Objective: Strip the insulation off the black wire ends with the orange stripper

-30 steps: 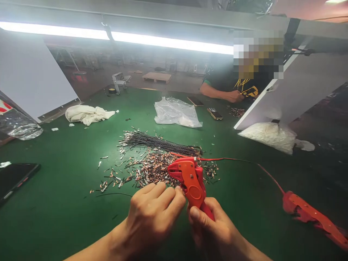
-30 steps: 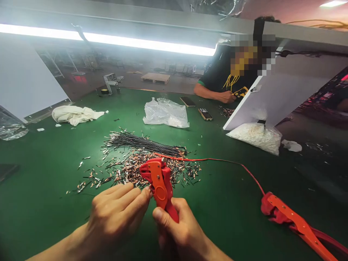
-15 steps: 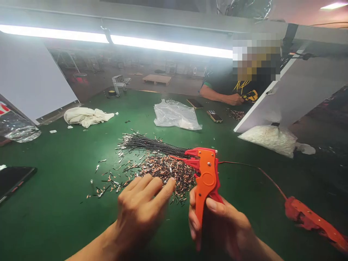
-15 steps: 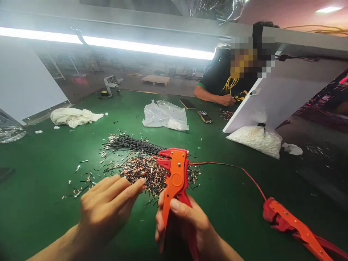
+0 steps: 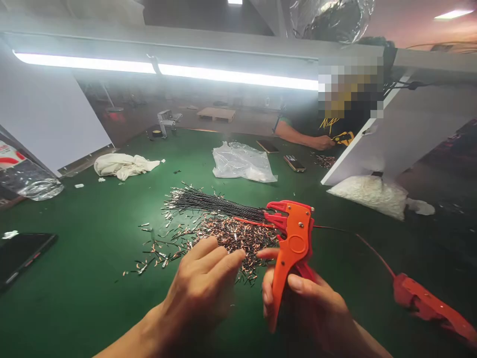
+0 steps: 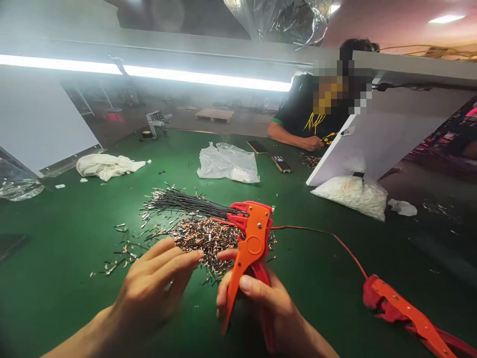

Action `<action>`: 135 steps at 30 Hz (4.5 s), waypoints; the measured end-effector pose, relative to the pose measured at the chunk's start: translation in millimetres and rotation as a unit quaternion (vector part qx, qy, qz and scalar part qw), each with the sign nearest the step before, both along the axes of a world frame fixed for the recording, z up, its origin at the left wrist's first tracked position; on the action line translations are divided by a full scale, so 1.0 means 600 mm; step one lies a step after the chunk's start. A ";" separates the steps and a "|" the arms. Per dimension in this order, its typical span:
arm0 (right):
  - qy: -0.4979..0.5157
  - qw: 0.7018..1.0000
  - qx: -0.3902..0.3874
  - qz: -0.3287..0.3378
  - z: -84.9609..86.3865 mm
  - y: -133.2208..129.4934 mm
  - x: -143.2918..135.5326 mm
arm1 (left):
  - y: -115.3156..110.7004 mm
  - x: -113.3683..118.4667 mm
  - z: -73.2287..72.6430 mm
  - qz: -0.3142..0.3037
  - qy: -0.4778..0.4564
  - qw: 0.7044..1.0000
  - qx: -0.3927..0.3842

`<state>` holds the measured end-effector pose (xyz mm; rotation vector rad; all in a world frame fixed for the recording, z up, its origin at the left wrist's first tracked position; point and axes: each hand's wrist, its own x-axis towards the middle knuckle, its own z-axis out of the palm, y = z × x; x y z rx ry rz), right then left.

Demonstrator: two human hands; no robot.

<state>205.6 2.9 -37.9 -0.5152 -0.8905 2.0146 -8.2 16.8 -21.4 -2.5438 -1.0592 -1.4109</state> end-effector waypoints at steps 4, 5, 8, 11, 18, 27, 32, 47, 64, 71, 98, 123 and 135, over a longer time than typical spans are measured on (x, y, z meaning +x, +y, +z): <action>0.013 1.000 0.011 0.013 0.004 0.003 0.002 | -0.005 0.015 -0.014 -0.026 0.024 0.999 0.013; 0.017 1.000 0.015 0.014 0.003 0.001 0.003 | -0.005 0.017 -0.014 -0.026 0.027 0.999 0.018; 0.011 1.000 0.017 0.017 0.000 -0.004 0.003 | -0.005 0.018 -0.010 -0.018 0.035 0.999 0.028; 0.000 1.000 0.009 0.008 0.005 -0.007 0.006 | -0.001 0.013 -0.004 -0.004 0.048 0.998 0.033; -0.075 0.995 0.071 -0.002 0.002 0.008 0.026 | 0.014 -0.016 0.015 0.072 0.029 0.995 0.062; -0.021 0.992 0.017 0.123 -0.032 0.006 0.017 | 0.010 -0.032 0.035 0.125 0.001 0.986 0.113; 0.002 0.992 -0.011 0.123 -0.038 -0.002 0.013 | 0.004 -0.029 0.033 0.110 0.019 0.986 0.122; -0.036 0.990 -0.010 0.139 -0.042 -0.006 0.015 | 0.005 -0.032 0.029 0.092 0.034 0.988 0.115; -0.016 0.993 -0.021 0.114 -0.035 -0.010 0.009 | 0.008 -0.051 0.041 0.076 0.146 0.972 0.171; -0.063 0.992 -0.042 0.097 -0.027 -0.011 0.007 | 0.008 -0.049 0.042 0.074 0.148 0.972 0.165; 0.034 0.991 0.027 0.125 -0.012 -0.004 -0.018 | 0.016 -0.030 0.027 0.036 0.032 0.999 0.013; 0.043 0.987 -0.077 0.133 -0.051 -0.018 -0.004 | -0.002 -0.032 0.016 0.096 0.056 0.991 0.080; 0.044 0.989 -0.066 0.126 -0.049 -0.016 -0.002 | -0.007 -0.040 0.009 0.048 0.077 0.994 0.058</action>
